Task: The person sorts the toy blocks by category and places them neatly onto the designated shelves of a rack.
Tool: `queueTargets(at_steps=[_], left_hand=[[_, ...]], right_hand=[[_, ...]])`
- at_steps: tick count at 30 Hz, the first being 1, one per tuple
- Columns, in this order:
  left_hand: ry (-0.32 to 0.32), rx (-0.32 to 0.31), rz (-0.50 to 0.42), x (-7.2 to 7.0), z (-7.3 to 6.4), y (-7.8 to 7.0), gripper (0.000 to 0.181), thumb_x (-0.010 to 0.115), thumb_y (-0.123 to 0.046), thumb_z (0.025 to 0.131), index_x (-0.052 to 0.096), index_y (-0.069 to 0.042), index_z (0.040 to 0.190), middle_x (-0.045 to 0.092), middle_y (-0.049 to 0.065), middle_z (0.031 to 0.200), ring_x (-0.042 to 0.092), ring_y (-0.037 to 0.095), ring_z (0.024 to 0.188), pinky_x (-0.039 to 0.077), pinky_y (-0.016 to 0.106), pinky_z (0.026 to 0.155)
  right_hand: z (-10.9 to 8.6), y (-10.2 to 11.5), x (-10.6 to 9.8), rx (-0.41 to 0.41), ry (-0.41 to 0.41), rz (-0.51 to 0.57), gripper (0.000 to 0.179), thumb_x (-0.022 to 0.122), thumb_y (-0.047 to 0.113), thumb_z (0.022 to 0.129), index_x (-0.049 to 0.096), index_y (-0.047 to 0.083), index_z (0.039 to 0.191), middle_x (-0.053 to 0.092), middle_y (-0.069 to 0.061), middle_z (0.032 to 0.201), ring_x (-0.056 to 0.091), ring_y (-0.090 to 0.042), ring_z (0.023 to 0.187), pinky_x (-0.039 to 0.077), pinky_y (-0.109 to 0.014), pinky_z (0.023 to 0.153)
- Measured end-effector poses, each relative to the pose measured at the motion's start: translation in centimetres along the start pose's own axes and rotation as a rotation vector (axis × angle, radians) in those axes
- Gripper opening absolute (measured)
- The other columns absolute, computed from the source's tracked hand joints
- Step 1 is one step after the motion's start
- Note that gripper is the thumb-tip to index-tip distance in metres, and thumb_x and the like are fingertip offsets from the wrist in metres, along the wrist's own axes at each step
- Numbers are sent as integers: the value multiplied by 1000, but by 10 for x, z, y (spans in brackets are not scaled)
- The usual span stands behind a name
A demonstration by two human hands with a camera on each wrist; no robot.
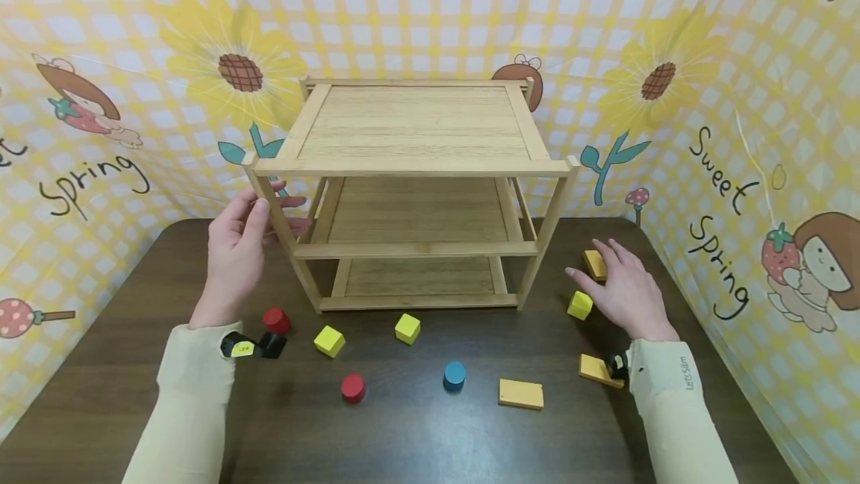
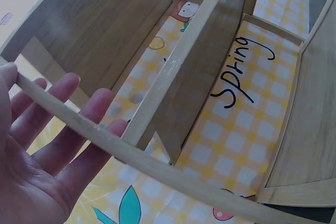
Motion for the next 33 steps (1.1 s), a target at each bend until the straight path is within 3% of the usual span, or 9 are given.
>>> queueTargets(at_steps=[6,10,15,25,33], left_hand=[[5,-36,-29,-4,2,1,33,50,-16,109,62,4,131,69,26,116,74,35,86,61,39,76],[6,-44,-29,-6,3,1,32,51,-16,108,63,5,129,71,22,116,75,28,84,61,42,76],[14,-55,-43,-7,3,1,33,51,-17,108,62,8,127,70,26,114,75,25,82,61,43,74],[21,-61,-62,-7,3,3,33,52,-16,108,62,10,126,73,20,106,75,31,80,61,41,72],[18,-62,-80,-7,3,2,30,53,-15,107,65,4,127,74,19,104,75,32,81,62,40,72]], right_hand=[[2,-2,-1,0,-6,0,89,53,64,99,34,-2,156,28,-35,156,28,-58,138,25,-74,105],[4,-6,-2,0,-14,9,89,54,63,98,35,-4,154,30,-36,154,29,-59,137,26,-73,105],[5,-10,-4,3,-18,11,87,56,60,99,37,-7,151,32,-38,152,31,-59,134,28,-73,105],[7,-19,-2,48,63,10,84,60,53,99,41,-16,144,42,-41,142,40,-59,128,34,-71,102],[11,-24,2,83,93,16,75,70,40,97,46,-17,140,48,-40,137,47,-57,122,39,-69,98]])
Point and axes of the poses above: each hand's wrist, its own z-axis towards the middle knuckle, its own x-axis out of the palm, y = z × x, the point moved 1 cm from there along z, towards the middle knuckle
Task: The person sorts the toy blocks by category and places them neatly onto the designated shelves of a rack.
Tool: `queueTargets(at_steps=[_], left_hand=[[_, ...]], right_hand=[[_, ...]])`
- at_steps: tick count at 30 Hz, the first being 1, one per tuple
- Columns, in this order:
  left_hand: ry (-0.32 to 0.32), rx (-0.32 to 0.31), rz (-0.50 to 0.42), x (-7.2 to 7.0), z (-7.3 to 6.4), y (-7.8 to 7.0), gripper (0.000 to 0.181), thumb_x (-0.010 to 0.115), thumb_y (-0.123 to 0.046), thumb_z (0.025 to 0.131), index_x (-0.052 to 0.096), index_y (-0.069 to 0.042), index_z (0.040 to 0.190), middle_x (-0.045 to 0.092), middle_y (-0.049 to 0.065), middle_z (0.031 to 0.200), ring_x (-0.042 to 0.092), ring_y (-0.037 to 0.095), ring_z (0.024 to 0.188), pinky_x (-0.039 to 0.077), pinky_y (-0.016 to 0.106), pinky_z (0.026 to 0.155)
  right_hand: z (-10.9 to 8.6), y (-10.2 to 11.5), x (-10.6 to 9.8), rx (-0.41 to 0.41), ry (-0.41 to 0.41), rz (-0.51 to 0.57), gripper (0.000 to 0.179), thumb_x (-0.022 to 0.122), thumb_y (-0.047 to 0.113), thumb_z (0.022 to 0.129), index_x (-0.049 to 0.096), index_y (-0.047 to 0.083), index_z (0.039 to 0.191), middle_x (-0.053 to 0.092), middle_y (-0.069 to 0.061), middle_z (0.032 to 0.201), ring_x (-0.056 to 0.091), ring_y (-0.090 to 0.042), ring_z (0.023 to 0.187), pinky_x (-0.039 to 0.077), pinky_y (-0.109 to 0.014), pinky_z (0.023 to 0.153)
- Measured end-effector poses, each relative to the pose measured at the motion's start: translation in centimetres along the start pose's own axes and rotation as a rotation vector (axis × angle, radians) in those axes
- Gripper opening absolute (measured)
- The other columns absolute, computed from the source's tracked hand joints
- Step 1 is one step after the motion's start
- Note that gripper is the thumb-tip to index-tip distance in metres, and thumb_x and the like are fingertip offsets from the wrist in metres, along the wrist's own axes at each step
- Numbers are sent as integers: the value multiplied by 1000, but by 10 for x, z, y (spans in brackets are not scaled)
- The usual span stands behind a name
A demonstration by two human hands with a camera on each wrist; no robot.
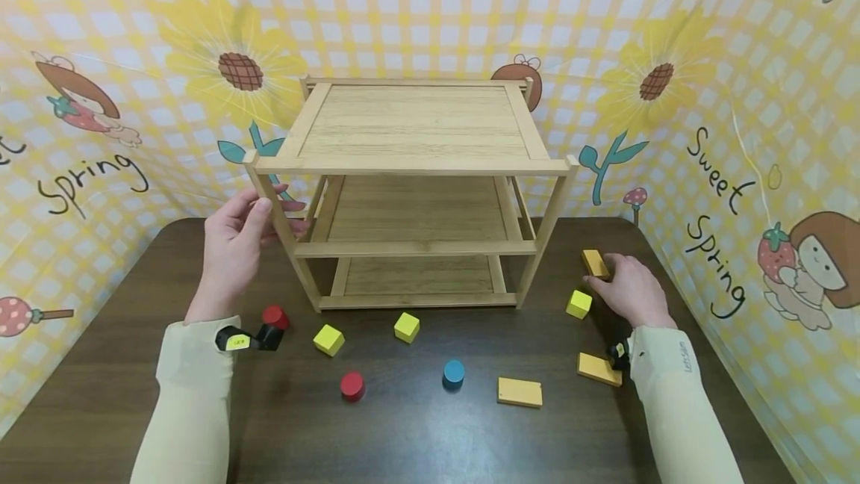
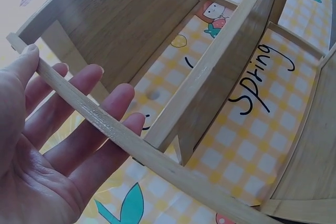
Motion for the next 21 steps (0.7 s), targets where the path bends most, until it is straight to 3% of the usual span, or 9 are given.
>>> queueTargets(at_steps=[6,14,21], left_hand=[[-20,-17,-27,-1,0,1,33,56,-15,106,64,9,128,75,18,103,76,28,80,61,43,74],[-25,-35,-24,-2,1,4,34,57,-16,106,65,9,128,75,17,100,74,37,82,61,42,74],[-8,-39,-37,-3,1,2,36,57,-16,106,63,12,128,75,19,102,75,32,81,61,41,75]], right_hand=[[1,-1,3,16,-11,-4,68,72,34,95,51,-16,135,56,-38,129,56,-54,112,45,-66,91],[4,-2,7,3,-15,2,58,74,26,94,57,-17,128,67,-32,113,63,-50,103,48,-64,88],[6,-3,6,25,-46,6,55,74,23,93,58,-19,125,67,-34,111,62,-52,101,48,-64,84]])
Point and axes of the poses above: each hand's wrist, its own z-axis towards the middle knuckle, its own x-axis out of the palm, y = z × x, the point moved 1 cm from there along z, towards the middle knuckle
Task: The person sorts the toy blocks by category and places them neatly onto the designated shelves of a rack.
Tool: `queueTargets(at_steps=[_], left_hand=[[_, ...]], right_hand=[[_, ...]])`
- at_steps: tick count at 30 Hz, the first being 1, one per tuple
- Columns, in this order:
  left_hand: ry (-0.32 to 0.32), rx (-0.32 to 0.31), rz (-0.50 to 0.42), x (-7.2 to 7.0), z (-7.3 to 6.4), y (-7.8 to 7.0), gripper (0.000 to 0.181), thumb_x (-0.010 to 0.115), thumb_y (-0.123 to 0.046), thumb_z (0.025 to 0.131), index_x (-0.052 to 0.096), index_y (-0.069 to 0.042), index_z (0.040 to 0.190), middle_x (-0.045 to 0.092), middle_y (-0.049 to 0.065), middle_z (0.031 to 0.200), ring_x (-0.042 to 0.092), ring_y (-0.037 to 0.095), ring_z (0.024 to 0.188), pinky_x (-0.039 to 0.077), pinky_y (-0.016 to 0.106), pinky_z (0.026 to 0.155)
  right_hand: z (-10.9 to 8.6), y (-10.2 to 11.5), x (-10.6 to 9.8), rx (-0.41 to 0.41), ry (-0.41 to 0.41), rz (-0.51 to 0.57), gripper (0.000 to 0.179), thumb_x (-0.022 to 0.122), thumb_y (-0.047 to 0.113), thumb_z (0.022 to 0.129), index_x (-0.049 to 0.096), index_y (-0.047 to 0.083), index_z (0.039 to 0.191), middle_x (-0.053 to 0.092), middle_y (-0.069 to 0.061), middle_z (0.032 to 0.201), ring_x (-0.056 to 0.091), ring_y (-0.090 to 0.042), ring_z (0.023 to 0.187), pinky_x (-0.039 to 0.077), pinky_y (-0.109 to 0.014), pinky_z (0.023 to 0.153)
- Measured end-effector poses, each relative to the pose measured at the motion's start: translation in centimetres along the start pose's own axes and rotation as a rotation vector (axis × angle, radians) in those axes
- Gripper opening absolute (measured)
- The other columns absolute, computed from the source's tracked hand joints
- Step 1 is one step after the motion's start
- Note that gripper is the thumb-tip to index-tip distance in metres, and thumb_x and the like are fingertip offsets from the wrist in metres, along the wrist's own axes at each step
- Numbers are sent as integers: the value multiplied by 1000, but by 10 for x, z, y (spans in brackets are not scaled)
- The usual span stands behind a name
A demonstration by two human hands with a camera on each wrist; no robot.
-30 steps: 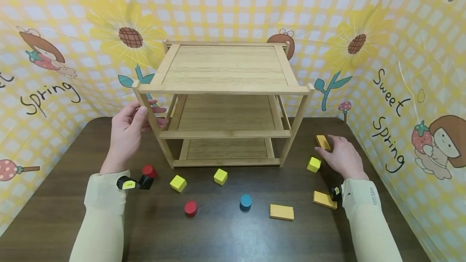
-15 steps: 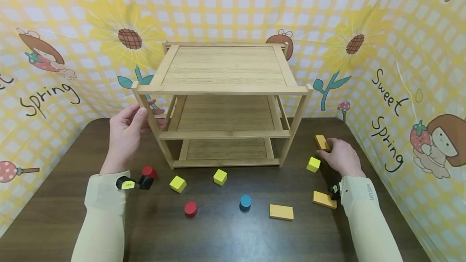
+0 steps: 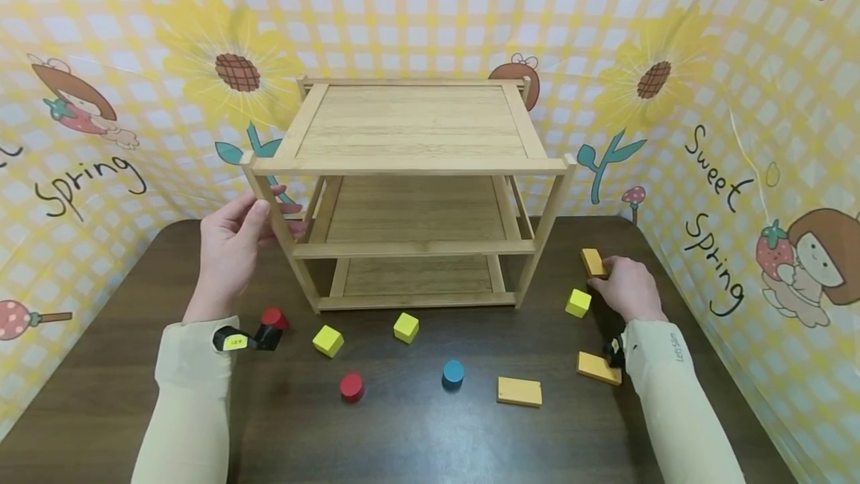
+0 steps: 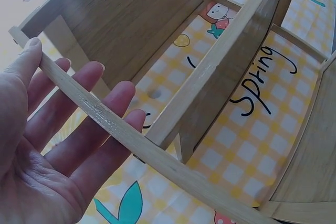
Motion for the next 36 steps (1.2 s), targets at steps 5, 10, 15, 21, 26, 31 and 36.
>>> queueTargets(at_steps=[5,10,15,21,26,31,36], left_hand=[[-12,7,4,1,0,1,35,57,-15,106,63,12,127,73,25,101,75,34,81,61,42,74],[-41,16,1,2,1,3,32,56,-14,106,67,8,126,75,21,99,75,33,80,61,42,73],[-43,26,-6,3,1,5,31,55,-14,106,67,6,127,73,25,100,76,26,78,61,41,73],[-39,36,-16,3,-1,5,33,56,-14,106,65,8,129,71,29,102,75,29,79,61,41,73],[-27,31,0,3,-1,3,33,56,-16,106,66,6,130,71,28,103,75,31,81,61,40,73],[-33,34,17,3,-2,3,32,57,-15,106,66,5,129,73,24,102,75,30,80,62,39,72],[-41,29,15,2,-3,3,31,57,-15,106,68,3,129,73,23,102,75,30,80,62,39,72]], right_hand=[[1,-2,0,39,-5,3,58,73,29,94,58,-18,125,63,-37,116,61,-53,101,49,-63,83],[3,-2,1,69,-10,5,59,72,31,94,58,-17,125,62,-37,118,61,-52,99,50,-62,80],[5,-3,2,66,-33,-2,56,72,30,94,60,-17,122,63,-37,116,62,-53,97,50,-61,79],[4,-5,3,58,-29,5,56,72,34,94,63,-16,119,65,-35,113,62,-53,97,51,-61,77],[4,-6,2,92,-33,16,57,72,38,95,66,-14,117,65,-35,114,62,-54,97,52,-60,76],[5,-5,3,113,-43,29,52,71,35,94,67,-14,113,66,-34,109,63,-50,92,52,-57,73],[6,-6,4,110,-85,39,46,72,32,92,69,-13,105,68,-31,100,63,-48,88,51,-56,72]])
Point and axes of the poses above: each hand's wrist, its own z-axis towards the middle knuckle, its own x-axis out of the palm, y = z × x, the point moved 1 cm from there along z, towards the middle knuckle
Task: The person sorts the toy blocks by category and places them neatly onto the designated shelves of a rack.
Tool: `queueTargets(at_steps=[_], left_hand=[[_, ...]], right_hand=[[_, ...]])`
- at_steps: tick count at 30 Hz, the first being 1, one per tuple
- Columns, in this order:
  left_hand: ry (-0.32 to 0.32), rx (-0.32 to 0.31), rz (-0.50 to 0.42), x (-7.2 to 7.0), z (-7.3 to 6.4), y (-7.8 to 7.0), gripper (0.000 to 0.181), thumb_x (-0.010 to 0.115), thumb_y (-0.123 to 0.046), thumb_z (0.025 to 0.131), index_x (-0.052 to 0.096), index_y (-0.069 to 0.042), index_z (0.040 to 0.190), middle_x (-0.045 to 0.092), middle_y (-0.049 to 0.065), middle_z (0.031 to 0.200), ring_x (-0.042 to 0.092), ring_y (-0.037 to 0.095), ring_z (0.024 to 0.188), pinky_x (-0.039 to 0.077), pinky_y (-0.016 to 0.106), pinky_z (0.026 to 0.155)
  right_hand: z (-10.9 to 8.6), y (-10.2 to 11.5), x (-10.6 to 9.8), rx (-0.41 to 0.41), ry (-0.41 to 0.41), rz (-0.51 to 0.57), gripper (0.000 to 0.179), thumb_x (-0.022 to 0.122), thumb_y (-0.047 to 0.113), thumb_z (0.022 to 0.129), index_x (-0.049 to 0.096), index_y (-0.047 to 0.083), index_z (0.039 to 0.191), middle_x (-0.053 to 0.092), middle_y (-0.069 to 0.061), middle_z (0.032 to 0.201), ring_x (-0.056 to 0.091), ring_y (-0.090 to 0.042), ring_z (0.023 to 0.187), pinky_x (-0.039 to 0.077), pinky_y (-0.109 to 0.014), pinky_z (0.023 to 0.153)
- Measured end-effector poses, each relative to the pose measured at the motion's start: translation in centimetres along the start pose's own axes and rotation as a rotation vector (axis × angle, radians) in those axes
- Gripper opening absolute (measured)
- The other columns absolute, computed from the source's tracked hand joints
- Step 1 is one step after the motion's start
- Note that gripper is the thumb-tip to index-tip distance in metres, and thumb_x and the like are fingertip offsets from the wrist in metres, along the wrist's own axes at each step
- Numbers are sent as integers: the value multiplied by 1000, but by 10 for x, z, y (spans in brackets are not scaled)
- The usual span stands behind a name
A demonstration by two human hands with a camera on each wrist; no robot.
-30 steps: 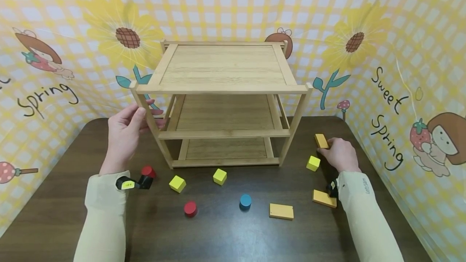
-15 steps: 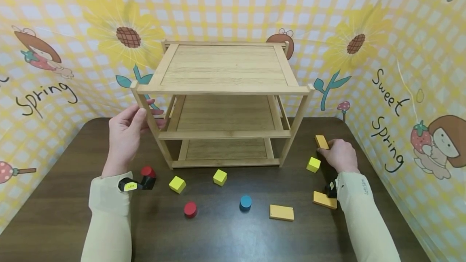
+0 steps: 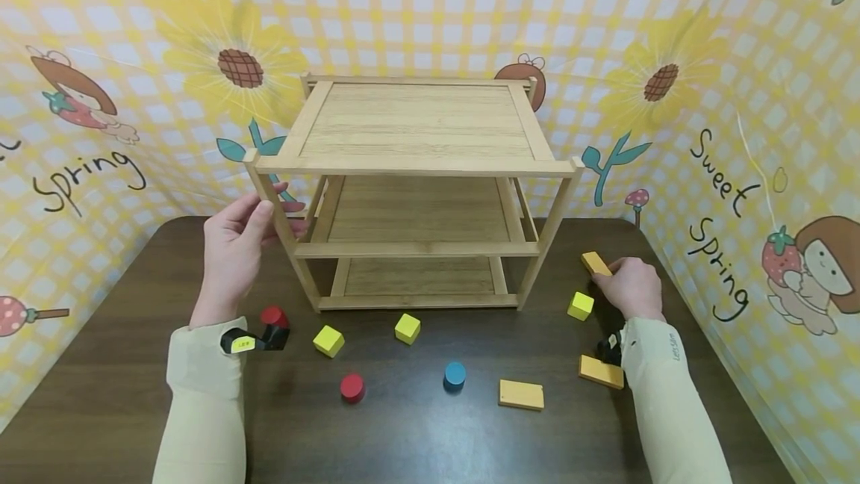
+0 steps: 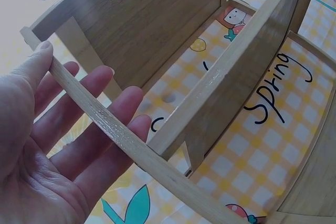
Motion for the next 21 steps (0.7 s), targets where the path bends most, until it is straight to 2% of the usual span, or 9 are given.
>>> queueTargets(at_steps=[5,9,15,21], left_hand=[[6,-4,-1,1,-1,-1,32,56,-14,106,66,5,130,73,24,103,75,26,80,62,38,73],[-5,-8,-5,1,-1,-1,31,57,-15,106,67,2,130,72,27,103,75,28,80,61,39,73],[-5,-8,0,0,-1,0,32,57,-15,106,66,3,130,71,28,104,75,28,80,61,39,73],[-6,-9,-6,1,0,1,34,57,-15,106,64,7,130,67,35,106,75,31,81,61,39,73]], right_hand=[[-2,0,-1,-3,-71,39,43,75,29,91,71,-12,102,70,-27,94,62,-47,88,49,-55,73],[-4,2,-4,-15,-116,72,41,76,27,90,72,-12,104,72,-25,91,64,-43,86,50,-53,72],[-8,4,-10,1,-134,113,44,75,27,93,70,-12,112,71,-26,97,65,-39,86,51,-49,70],[-12,10,-17,-7,-146,135,44,75,27,93,70,-11,115,71,-25,98,66,-36,85,50,-40,66]])
Point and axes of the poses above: each hand's wrist, its own z-axis towards the middle knuckle, its own x-axis out of the palm, y = z × x, the point moved 1 cm from there along z, towards the middle knuckle
